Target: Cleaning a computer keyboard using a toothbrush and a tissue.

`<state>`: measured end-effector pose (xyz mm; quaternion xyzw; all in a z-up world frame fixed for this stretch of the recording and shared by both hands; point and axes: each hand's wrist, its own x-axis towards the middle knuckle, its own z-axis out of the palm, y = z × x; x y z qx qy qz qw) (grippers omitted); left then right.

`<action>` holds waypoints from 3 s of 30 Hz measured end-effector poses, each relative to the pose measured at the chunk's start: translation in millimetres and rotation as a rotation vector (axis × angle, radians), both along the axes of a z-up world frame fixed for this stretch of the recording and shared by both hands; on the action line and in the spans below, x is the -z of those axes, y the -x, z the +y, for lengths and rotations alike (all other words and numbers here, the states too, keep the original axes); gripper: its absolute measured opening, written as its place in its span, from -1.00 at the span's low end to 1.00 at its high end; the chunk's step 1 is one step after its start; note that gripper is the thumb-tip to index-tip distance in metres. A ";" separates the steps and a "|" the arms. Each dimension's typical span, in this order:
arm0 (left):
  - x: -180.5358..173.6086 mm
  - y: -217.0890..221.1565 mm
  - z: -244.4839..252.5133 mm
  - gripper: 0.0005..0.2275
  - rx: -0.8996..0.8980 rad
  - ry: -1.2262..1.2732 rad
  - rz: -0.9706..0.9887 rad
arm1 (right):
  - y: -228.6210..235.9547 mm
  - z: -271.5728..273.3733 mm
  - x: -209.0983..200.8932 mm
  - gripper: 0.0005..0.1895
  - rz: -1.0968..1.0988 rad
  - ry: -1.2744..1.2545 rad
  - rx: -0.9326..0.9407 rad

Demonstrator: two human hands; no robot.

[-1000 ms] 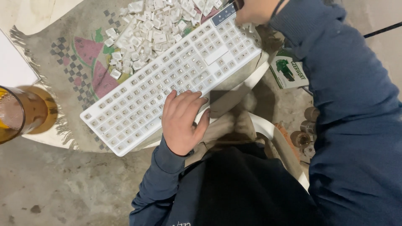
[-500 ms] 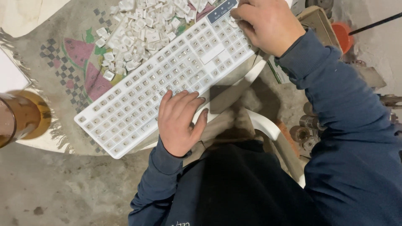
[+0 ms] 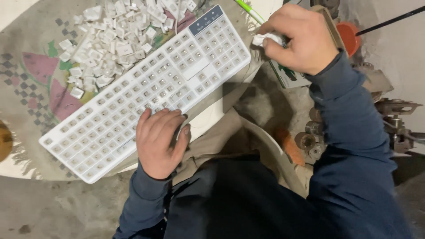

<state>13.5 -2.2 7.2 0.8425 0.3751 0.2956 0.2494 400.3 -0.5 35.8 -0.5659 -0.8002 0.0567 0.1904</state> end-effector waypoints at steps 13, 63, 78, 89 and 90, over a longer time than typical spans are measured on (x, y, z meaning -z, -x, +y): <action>8.4 -6.7 2.5 -0.84 -0.092 -0.032 0.049 | 11.9 28.8 39.4 -0.60 0.184 0.008 -0.266; 17.0 1.8 -8.9 -0.86 -0.065 -0.145 -0.023 | 33.8 38.4 -14.0 -0.78 -0.270 -0.033 -0.455; 20.2 1.8 -9.2 -0.84 -0.068 -0.065 -0.077 | 53.6 74.3 -10.0 -0.76 -0.387 0.144 -0.386; 21.9 4.3 -9.1 -0.83 -0.049 -0.092 -0.088 | 48.1 68.6 -4.0 -0.88 -0.317 0.126 -0.261; 22.1 4.8 -8.7 -0.83 -0.048 -0.096 -0.088 | 48.5 66.6 -4.6 -0.89 -0.279 0.083 -0.243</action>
